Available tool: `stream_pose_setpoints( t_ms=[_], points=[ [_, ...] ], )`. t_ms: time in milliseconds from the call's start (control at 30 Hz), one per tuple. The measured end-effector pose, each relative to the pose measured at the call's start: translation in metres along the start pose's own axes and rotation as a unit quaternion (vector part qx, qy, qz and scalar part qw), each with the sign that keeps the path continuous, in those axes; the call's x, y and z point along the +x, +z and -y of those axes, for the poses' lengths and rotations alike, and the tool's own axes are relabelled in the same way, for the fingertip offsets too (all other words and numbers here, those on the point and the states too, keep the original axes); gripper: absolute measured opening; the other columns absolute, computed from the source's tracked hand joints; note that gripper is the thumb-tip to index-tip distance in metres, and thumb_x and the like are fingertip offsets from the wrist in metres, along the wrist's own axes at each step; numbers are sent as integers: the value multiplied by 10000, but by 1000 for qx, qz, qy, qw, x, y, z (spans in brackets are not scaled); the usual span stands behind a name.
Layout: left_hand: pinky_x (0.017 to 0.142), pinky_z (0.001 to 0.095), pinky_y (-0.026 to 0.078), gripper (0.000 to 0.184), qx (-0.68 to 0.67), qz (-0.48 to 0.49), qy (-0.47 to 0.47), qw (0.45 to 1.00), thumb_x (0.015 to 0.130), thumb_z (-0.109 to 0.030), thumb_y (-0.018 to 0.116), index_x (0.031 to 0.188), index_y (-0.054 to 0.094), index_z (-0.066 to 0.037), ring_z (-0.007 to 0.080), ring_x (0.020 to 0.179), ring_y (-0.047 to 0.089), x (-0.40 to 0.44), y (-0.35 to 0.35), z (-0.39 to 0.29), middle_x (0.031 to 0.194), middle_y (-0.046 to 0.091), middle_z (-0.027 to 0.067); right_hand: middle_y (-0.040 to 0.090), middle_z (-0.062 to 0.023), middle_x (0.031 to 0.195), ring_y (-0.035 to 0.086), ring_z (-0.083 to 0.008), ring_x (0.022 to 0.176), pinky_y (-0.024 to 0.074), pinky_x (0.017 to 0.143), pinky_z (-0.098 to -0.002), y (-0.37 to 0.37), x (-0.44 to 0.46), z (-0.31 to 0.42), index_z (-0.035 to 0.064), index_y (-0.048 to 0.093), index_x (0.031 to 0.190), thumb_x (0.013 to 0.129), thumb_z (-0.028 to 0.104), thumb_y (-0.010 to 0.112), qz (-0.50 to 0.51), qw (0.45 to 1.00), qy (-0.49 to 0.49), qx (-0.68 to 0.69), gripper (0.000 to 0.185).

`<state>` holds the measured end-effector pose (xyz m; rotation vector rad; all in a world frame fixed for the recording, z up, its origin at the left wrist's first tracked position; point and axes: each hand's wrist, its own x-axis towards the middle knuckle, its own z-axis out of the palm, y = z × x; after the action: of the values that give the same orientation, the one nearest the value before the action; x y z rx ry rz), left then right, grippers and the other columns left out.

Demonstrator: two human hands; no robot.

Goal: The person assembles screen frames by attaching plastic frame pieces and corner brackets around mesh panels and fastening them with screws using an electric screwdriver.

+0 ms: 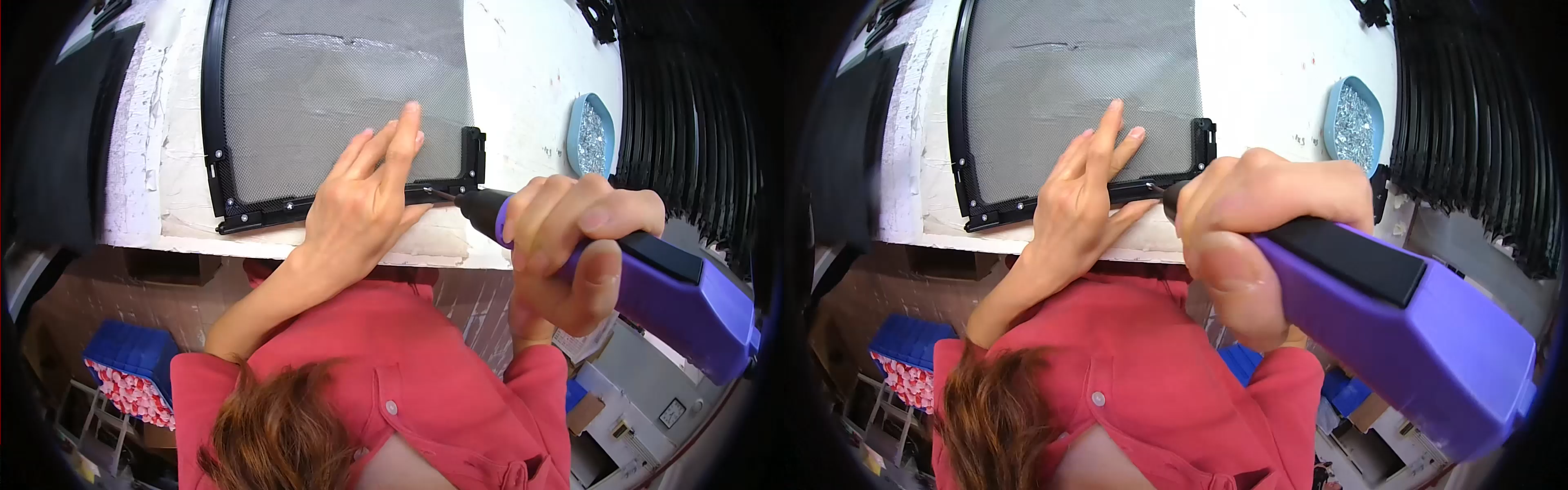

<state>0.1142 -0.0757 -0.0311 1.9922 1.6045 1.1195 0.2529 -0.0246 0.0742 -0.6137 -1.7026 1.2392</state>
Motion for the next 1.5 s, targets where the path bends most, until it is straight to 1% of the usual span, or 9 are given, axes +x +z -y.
stream_pose_setpoints(
  t_ms=[433, 567, 600, 1133, 1233, 1267, 1367, 1433, 1500],
  points=[
    [944, 411, 455, 418, 43, 18, 112, 993, 648, -69, 735, 1038, 622, 27, 353, 1178, 500, 13, 9, -12, 1199, 572, 145, 488, -14, 605, 457, -83, 469, 431, 508, -265, -44, 9, 1, 24, 501, 1098, 938, 364, 470, -39, 992, -120, 30, 378],
    [852, 365, 521, 274, 9, 11, 132, 991, 669, -23, 718, 927, 645, 30, 316, 1065, 589, 8, 32, -8, 1057, 635, 132, 508, -41, 615, 500, -138, 518, 438, 538, -301, -43, -2, -6, 20, 409, 1096, 900, 390, 590, -90, 996, 3, -3, 456],
    [824, 345, 536, 229, 17, -2, 137, 990, 670, -20, 720, 884, 653, 28, 298, 1013, 618, 9, 32, -9, 997, 653, 123, 482, -30, 603, 448, -109, 460, 408, 493, -274, -44, 0, -17, 38, 463, 1040, 939, 347, 472, -75, 996, -55, 11, 325],
    [816, 365, 534, 240, 17, 5, 143, 990, 677, -16, 679, 906, 637, 40, 305, 1025, 589, 13, 33, -13, 1024, 603, 126, 485, -32, 618, 441, -122, 482, 411, 519, -299, -56, -3, -8, 44, 433, 1023, 944, 234, 493, 10, 986, -17, -166, 215],
    [820, 357, 531, 246, 16, -1, 136, 991, 678, -20, 676, 911, 634, 44, 309, 1029, 587, 10, 36, -13, 1027, 603, 123, 486, -33, 613, 437, -121, 481, 410, 518, -298, -57, -2, -12, 33, 436, 1010, 924, 206, 510, -13, 994, -22, -103, 207],
    [822, 355, 530, 246, 18, -4, 137, 990, 682, -24, 674, 914, 633, 45, 309, 1030, 587, 10, 37, -13, 1028, 604, 121, 548, -26, 733, 514, -87, 623, 433, 580, -227, -50, -5, -4, 30, 527, 911, 740, 43, 696, -98, 993, 28, 65, 241],
    [791, 346, 530, 231, -1, 28, 150, 988, 703, -48, 664, 918, 636, 32, 299, 1014, 591, 8, 22, -12, 1035, 604, 122, 535, 10, 625, 526, -110, 514, 506, 634, -266, -86, 20, 8, 91, 503, 1039, 802, 485, 685, 167, 967, -140, 136, 495],
    [725, 341, 526, 209, -68, 31, 122, 990, 718, -40, 690, 911, 638, 24, 288, 907, 617, -9, -4, -11, 992, 619, 140, 631, -7, 793, 607, -156, 843, 403, 979, -474, -115, 29, 15, 163, 515, 1238, 685, 518, 773, 318, 903, -100, 272, 706],
    [620, 324, 515, 136, -63, -47, 91, 993, 724, -42, 726, 820, 643, 5, 251, 736, 632, -35, -37, -10, 862, 651, 122, 555, -163, 1232, 448, -275, 1241, 282, 1053, -581, -132, 24, -14, 158, 435, 1368, 827, 632, 530, 259, 933, -97, 231, 726]
  ],
)
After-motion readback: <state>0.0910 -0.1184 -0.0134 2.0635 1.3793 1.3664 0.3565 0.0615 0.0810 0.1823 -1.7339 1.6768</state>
